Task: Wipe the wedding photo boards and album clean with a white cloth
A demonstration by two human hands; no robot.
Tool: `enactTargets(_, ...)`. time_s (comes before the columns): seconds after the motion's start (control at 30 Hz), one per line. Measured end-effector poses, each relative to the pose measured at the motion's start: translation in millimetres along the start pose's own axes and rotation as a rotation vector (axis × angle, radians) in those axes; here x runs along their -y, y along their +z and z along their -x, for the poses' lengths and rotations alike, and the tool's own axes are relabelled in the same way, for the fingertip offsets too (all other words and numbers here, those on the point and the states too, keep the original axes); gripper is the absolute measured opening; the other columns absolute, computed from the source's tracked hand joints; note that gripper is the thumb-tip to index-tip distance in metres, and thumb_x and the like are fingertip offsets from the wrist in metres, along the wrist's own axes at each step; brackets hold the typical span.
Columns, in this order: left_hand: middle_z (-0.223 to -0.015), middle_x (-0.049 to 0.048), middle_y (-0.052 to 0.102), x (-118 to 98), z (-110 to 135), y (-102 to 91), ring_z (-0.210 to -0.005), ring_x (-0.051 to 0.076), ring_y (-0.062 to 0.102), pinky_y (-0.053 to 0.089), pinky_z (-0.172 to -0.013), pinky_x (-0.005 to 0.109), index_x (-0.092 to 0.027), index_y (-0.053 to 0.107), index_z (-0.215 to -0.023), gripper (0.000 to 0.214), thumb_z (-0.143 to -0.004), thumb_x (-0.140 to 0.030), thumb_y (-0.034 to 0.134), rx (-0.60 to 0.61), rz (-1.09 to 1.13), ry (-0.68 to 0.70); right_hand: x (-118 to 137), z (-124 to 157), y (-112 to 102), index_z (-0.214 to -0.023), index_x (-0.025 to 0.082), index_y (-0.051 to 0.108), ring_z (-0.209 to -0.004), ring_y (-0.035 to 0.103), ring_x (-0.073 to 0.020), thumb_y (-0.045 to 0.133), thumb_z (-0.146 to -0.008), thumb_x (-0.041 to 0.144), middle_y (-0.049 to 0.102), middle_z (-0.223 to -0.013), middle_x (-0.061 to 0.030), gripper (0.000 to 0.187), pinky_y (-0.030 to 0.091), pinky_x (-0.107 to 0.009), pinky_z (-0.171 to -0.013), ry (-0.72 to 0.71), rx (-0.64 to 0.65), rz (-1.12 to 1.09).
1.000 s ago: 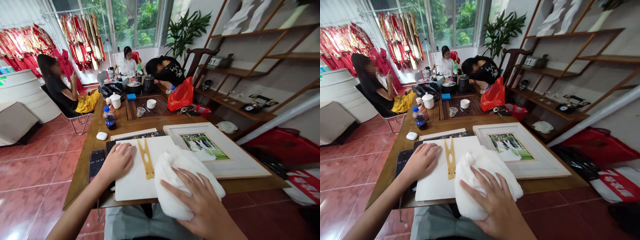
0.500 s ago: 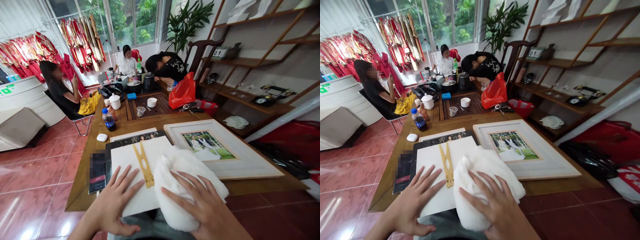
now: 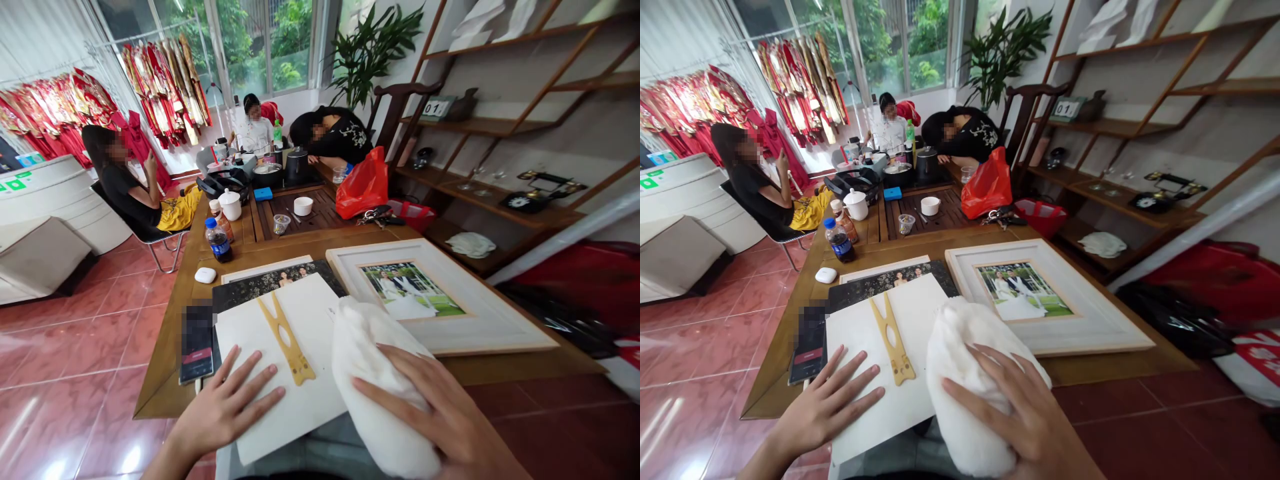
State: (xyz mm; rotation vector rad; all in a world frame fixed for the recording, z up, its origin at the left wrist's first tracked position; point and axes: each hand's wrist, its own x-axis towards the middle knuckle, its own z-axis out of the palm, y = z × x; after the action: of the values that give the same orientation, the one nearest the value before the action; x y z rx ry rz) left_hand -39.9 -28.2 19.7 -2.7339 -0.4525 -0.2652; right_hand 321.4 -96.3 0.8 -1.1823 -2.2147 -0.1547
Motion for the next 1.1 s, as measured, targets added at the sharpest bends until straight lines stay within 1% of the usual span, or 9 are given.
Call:
enactTargets(0.1, -0.163, 0.0098, 0.034, 0, 0, 1.6, -0.149, 0.036, 0.034, 0.029, -0.121, 0.063, -0.022, 0.053, -0.144, 0.042, -0.103, -0.022, 0.052, -0.052, -0.059, 0.047, -7, 3, -7, -0.155, 0.041, 0.037, -0.125, 0.054, -0.0402, 0.063, -0.082, 0.036, 0.039, -0.154, -0.0098, 0.078, 0.046, -0.055, -0.099, 0.031, -0.053, -0.019)
enactTargets(0.27, -0.159, 0.0162, 0.039, 3, 0, -0.3, -0.141, 0.040, 0.045, 0.035, -0.116, 0.064, -0.018, 0.053, -0.145, 0.044, -0.103, -0.029, 0.053, -0.100, -0.106, 0.130, -19, 7, -19, -0.157, 0.041, 0.032, -0.117, 0.059, -0.0403, 0.056, -0.085, 0.029, 0.040, -0.150, -0.0109, 0.078, 0.053, -0.054, -0.089, 0.099, -0.122, 0.007)
enactTargets(0.43, -0.159, 0.0181, 0.038, 6, 2, -1.9, -0.141, 0.040, 0.044, 0.035, -0.116, 0.067, -0.018, 0.054, -0.143, 0.044, -0.103, -0.036, 0.054, -0.122, -0.108, 0.170, -29, 10, -23, -0.157, 0.045, 0.028, -0.112, 0.062, -0.0405, 0.053, -0.086, 0.023, 0.042, -0.147, -0.0103, 0.079, 0.055, -0.054, -0.087, 0.166, -0.170, 0.055)
enactTargets(0.57, -0.159, 0.0168, 0.039, 5, 7, -1.7, -0.142, 0.041, 0.043, 0.034, -0.116, 0.068, -0.018, 0.056, -0.141, 0.042, -0.102, -0.034, 0.056, -0.140, -0.100, 0.176, -37, 6, -27, -0.157, 0.047, 0.028, -0.111, 0.062, -0.0404, 0.057, -0.086, 0.020, 0.042, -0.145, -0.0105, 0.081, 0.054, -0.056, -0.088, 0.171, -0.197, 0.113)
enactTargets(0.7, -0.157, 0.0126, 0.044, 3, 13, -9.1, -0.144, 0.039, 0.041, 0.037, -0.115, 0.067, -0.020, 0.058, -0.137, 0.037, -0.100, -0.023, 0.055, -0.165, -0.065, 0.139, -54, -6, -25, -0.158, 0.043, 0.026, -0.115, 0.060, -0.0400, 0.062, -0.086, 0.022, 0.044, -0.142, -0.0134, 0.083, 0.051, -0.053, -0.092, 0.121, -0.149, 0.222)
enactTargets(0.8, -0.155, 0.0118, 0.046, 3, 19, -20.4, -0.144, 0.040, 0.040, 0.040, -0.112, 0.066, -0.018, 0.059, -0.134, 0.037, -0.099, -0.015, 0.048, -0.211, -0.045, 0.090, -70, -21, -14, -0.152, 0.034, 0.045, -0.115, 0.060, -0.0377, 0.062, -0.088, 0.030, 0.050, -0.137, -0.0150, 0.066, 0.050, -0.050, -0.091, 0.086, -0.119, 0.248)
enactTargets(0.9, -0.155, 0.0113, 0.047, 3, 26, -32.0, -0.144, 0.042, 0.040, 0.044, -0.110, 0.067, -0.017, 0.060, -0.134, 0.039, -0.099, -0.011, 0.043, -0.248, -0.029, 0.034, -78, -41, 0, -0.139, 0.030, 0.061, -0.118, 0.059, -0.0357, 0.058, -0.090, 0.033, 0.054, -0.137, -0.0152, 0.048, 0.049, -0.048, -0.092, 0.091, -0.050, 0.269)
enactTargets(1.0, -0.154, 0.0096, 0.049, 6, 33, -39.7, -0.145, 0.039, 0.040, 0.046, -0.110, 0.065, -0.019, 0.057, -0.136, 0.040, -0.101, -0.011, 0.040, -0.299, 0.023, -0.046, -72, -66, 14, -0.137, 0.028, 0.062, -0.121, 0.056, -0.0380, 0.058, -0.089, 0.030, 0.055, -0.140, -0.0179, 0.048, 0.047, -0.053, -0.091, 0.077, 0.021, 0.282)
enactTargets(1.1, -0.150, 0.0090, 0.054, 7, 40, -41.0, -0.145, 0.033, 0.042, 0.049, -0.110, 0.060, -0.021, 0.047, -0.147, 0.045, -0.104, -0.011, 0.036, -0.375, 0.136, -0.133, -54, -93, 27, -0.138, 0.024, 0.060, -0.124, 0.052, -0.0370, 0.058, -0.085, 0.024, 0.056, -0.142, -0.0164, 0.053, 0.043, -0.054, -0.097, 0.028, 0.151, 0.206)
